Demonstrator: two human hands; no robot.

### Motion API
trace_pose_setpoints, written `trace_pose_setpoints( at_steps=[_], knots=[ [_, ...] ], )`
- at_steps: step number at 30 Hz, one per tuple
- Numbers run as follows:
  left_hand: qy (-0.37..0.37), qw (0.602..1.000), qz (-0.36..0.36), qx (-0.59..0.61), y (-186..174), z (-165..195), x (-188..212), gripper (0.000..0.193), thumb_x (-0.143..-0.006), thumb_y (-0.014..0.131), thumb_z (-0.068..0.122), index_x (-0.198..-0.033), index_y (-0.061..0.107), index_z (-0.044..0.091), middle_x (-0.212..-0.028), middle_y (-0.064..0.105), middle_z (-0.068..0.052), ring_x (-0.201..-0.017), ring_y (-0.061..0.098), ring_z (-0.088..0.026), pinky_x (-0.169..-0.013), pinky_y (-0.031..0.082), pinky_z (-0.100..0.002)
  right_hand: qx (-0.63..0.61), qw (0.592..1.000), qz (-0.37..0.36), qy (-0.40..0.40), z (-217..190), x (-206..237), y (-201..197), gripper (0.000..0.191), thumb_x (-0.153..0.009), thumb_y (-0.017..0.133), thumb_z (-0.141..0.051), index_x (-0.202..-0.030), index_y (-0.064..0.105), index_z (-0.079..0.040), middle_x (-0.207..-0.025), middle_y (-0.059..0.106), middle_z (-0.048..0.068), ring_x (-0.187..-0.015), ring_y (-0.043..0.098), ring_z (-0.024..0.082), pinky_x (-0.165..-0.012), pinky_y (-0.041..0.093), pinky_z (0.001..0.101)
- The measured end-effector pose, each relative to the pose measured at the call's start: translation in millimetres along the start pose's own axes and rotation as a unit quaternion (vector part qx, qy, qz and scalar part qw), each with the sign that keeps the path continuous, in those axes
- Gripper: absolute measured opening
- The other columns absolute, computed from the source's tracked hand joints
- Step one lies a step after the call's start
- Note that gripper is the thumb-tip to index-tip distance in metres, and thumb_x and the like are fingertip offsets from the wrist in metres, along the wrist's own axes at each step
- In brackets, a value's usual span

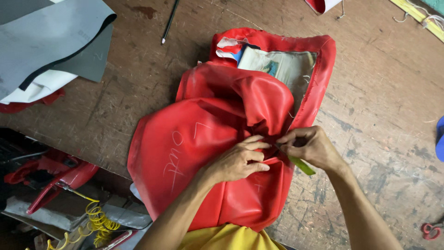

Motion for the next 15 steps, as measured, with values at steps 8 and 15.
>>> trace_pose_setpoints(
  at_steps=[8, 15],
  knots=[
    [-0.018, 1.000, 0.008, 0.012, -3, -4, 1, 0.027, -0.090, 0.077, 0.028, -0.089, 0.074, 0.002, -0.139, 0.064, -0.021, -0.143, 0.048, -0.043, -0.114, 0.043, -0.050, 0.038, 0.998, -0.055, -0.005, -10, 4, 6, 0.018, -0.074, 0.076, 0.002, -0.090, 0.082, -0.001, -0.078, 0.082, 0.005, -0.067, 0.071, 0.007, -0.060, 0.057, 0.0234],
    [-0.026, 1.000, -0.004, 0.003, -3, -3, 4, 0.027, -0.089, 0.078, 0.027, -0.086, 0.073, 0.002, -0.138, 0.065, -0.020, -0.143, 0.048, -0.042, -0.113, 0.044, -0.050, 0.103, 0.994, -0.014, 0.035, -15, 8, 7, 0.017, -0.078, 0.079, -0.004, -0.094, 0.083, -0.004, -0.070, 0.078, 0.007, -0.059, 0.067, 0.008, -0.054, 0.053, 0.0265]
  ],
)
Point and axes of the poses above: each hand's wrist, its own x-axis away from the middle knuckle, its own y-axis out of the palm, z = x × y, the point moved 6 cm from there along -x, towards the middle knuckle
